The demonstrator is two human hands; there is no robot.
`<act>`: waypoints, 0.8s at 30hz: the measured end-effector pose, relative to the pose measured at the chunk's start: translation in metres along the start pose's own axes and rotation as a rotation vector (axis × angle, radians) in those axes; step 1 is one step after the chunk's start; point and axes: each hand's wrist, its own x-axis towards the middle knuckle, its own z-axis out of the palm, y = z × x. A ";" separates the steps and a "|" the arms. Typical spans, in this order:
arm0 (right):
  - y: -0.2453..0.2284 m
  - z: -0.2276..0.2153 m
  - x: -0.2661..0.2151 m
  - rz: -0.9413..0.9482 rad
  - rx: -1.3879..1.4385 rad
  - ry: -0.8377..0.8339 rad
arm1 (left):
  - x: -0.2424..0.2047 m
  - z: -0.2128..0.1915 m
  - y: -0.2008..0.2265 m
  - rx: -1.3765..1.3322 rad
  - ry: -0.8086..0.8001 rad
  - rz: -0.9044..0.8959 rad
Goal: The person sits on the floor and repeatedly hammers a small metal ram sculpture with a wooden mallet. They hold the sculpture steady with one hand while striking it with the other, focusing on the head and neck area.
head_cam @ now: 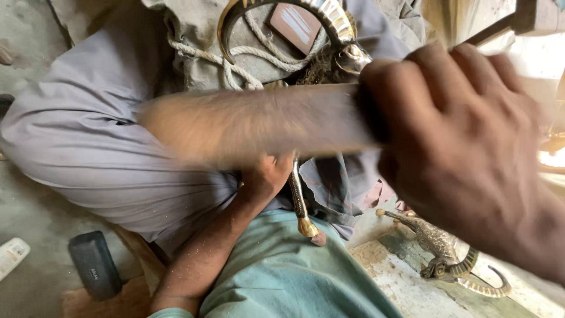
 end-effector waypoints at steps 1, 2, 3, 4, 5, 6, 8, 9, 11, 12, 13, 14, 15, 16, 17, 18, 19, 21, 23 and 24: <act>-0.001 -0.006 0.001 -0.052 -0.257 -0.100 | 0.004 0.000 0.002 -0.019 0.025 -0.049; -0.002 -0.007 0.005 -0.061 -0.293 -0.103 | 0.006 0.000 0.004 -0.039 0.046 -0.100; -0.003 -0.008 0.007 -0.069 -0.329 -0.105 | 0.009 0.000 0.005 -0.060 0.067 -0.150; -0.005 -0.005 0.009 -0.038 -0.147 -0.010 | 0.010 0.001 0.006 -0.056 0.057 -0.141; -0.005 -0.002 0.009 -0.006 0.036 0.085 | 0.011 0.001 0.007 -0.052 0.047 -0.132; -0.004 0.002 0.008 0.004 -0.047 0.015 | 0.011 0.000 0.006 -0.046 0.037 -0.124; -0.003 0.006 -0.002 0.007 -0.158 -0.052 | 0.010 -0.002 0.003 -0.032 0.017 -0.105; -0.001 0.009 -0.007 0.000 -0.187 -0.049 | 0.009 -0.002 0.001 -0.025 0.006 -0.095; 0.002 0.017 -0.015 -0.007 -0.127 0.019 | 0.006 -0.002 -0.003 -0.033 0.000 -0.105; 0.004 0.019 -0.017 0.008 -0.094 0.019 | 0.005 0.000 -0.004 -0.037 -0.002 -0.110; 0.004 0.018 -0.019 0.061 -0.052 -0.054 | 0.004 0.001 -0.005 -0.041 -0.003 -0.114; 0.004 0.018 -0.019 0.047 -0.093 -0.073 | 0.004 0.002 -0.006 -0.044 -0.004 -0.118; 0.003 0.017 -0.017 0.031 -0.135 -0.091 | 0.004 0.002 -0.007 -0.047 -0.004 -0.122; 0.004 0.011 -0.016 -0.051 -0.259 -0.058 | 0.003 0.001 -0.007 -0.039 -0.001 -0.099; 0.003 0.009 -0.012 -0.047 -0.207 -0.032 | 0.003 0.000 -0.006 -0.031 0.002 -0.077; 0.002 0.006 -0.009 -0.045 -0.157 -0.008 | 0.003 -0.001 -0.005 -0.025 0.005 -0.055; -0.001 0.008 -0.004 0.043 0.069 0.008 | 0.003 -0.001 -0.003 -0.020 0.009 -0.033; -0.001 0.004 0.001 0.040 0.031 -0.035 | 0.006 -0.004 0.001 -0.005 0.017 0.011; 0.000 0.004 0.004 -0.054 -0.245 -0.089 | 0.011 -0.007 0.004 0.038 0.014 0.042; 0.001 0.002 0.002 -0.057 -0.258 -0.090 | 0.013 -0.008 0.005 0.057 0.011 0.056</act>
